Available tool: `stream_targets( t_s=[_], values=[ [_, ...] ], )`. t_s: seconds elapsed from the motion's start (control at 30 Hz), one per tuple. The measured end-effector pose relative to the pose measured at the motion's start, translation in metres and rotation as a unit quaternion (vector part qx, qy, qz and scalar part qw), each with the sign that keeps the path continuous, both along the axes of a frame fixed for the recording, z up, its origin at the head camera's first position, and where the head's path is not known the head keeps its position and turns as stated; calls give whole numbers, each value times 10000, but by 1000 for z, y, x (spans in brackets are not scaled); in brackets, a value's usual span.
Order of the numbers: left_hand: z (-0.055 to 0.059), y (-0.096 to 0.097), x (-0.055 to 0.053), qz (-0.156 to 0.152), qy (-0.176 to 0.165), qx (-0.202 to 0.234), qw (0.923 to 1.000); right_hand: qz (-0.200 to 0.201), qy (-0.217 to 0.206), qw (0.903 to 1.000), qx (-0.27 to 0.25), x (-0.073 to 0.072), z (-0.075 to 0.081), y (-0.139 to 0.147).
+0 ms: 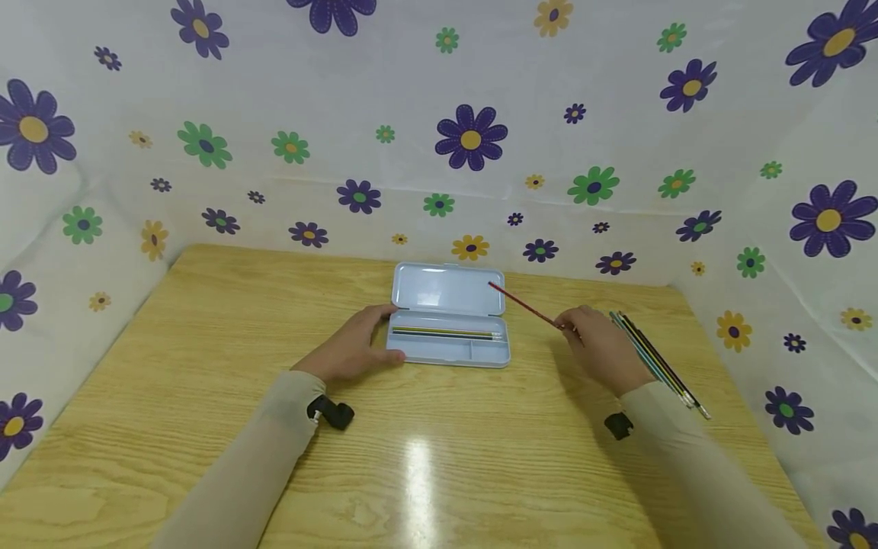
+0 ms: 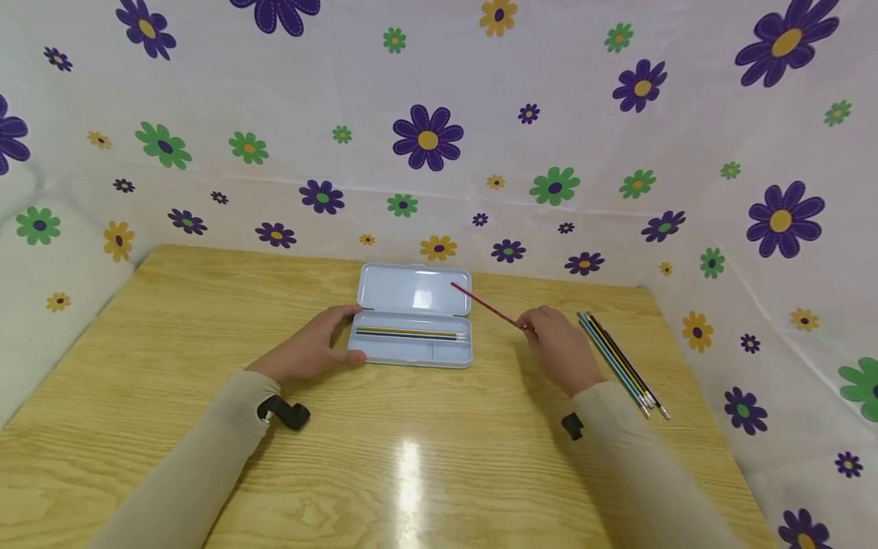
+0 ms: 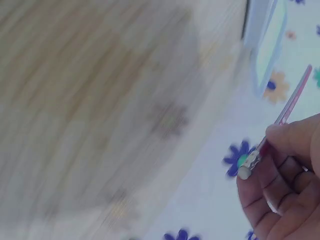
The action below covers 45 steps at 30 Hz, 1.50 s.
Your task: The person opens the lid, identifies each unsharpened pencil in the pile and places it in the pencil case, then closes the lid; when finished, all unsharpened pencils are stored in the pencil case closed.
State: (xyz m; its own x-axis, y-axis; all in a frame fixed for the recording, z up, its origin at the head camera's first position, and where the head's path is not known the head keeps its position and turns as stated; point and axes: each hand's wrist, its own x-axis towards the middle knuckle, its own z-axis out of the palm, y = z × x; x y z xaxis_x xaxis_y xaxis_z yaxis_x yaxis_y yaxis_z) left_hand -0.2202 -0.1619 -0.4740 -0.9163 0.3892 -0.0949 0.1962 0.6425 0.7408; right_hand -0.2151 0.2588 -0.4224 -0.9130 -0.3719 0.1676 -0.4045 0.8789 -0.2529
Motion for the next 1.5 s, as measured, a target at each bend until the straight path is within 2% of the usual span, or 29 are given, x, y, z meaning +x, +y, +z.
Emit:
stream_targets(
  t_s=[0.17, 0.33, 0.63, 0.93, 1.5],
  values=[
    [0, 0, 0, -2, 12, 7, 10000, 331, 108, 9994, -26, -5, -3, -34],
    [0, 0, 0, -2, 4, 18, 10000, 580, 89, 9980, 215, -12, -4, -64],
    [2, 1, 1, 66, -85, 52, 9999, 955, -257, 9917, 826, -25, -2, -106],
    [3, 0, 1, 28, -6, 58, 10000, 964, -416, 9904, 903, -31, -4, -120],
    [0, -1, -1, 26, -19, 2, 10000, 934, -712, 9875, 1056, -36, -7, -124]
  ],
)
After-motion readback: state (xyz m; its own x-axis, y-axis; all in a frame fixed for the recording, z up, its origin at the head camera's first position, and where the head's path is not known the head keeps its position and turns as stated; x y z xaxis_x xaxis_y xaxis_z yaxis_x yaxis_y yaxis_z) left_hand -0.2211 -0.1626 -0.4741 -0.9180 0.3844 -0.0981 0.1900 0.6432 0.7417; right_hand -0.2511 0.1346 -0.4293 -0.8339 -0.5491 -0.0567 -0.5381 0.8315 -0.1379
